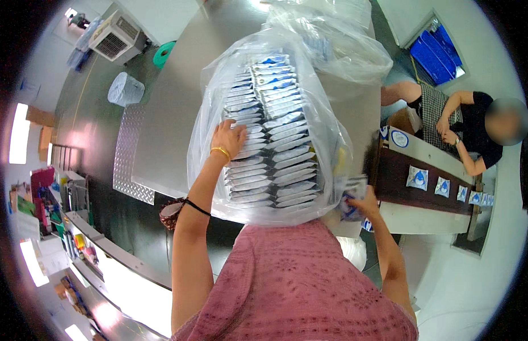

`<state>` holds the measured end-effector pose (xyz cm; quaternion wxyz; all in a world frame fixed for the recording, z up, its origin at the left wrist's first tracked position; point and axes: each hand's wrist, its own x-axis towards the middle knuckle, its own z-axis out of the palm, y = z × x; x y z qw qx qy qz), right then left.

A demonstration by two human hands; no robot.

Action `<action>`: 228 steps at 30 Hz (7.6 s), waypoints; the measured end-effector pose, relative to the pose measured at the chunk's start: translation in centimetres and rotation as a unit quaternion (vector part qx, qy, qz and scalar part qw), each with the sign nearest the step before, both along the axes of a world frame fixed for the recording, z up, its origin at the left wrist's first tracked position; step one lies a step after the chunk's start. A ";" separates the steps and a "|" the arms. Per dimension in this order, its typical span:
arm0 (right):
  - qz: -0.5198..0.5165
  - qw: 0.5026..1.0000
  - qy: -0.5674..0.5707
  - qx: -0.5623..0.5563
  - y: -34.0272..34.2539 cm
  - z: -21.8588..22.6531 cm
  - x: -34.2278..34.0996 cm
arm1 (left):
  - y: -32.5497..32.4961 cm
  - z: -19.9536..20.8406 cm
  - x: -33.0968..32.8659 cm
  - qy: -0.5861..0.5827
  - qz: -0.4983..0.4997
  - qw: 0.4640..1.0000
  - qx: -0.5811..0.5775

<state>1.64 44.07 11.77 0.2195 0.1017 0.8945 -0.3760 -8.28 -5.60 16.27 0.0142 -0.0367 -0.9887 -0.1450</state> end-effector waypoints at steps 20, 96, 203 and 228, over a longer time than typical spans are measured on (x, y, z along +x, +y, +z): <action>0.537 0.774 0.304 0.140 -38.8 2.6 -21.6 | -5.5 -5.7 -2.4 0.084 0.337 0.698 0.626; 0.377 0.850 0.044 0.364 17.0 5.5 -16.0 | 1.0 -1.1 -4.6 -0.059 0.094 0.984 -0.136; 0.459 0.821 -0.223 0.256 -2.6 -3.7 -19.0 | 0.7 -1.7 -12.6 -0.109 0.133 0.968 -0.180; 0.528 0.801 -0.035 0.281 1.2 5.8 -11.6 | 0.6 -1.0 -12.1 -0.095 0.128 0.976 -0.151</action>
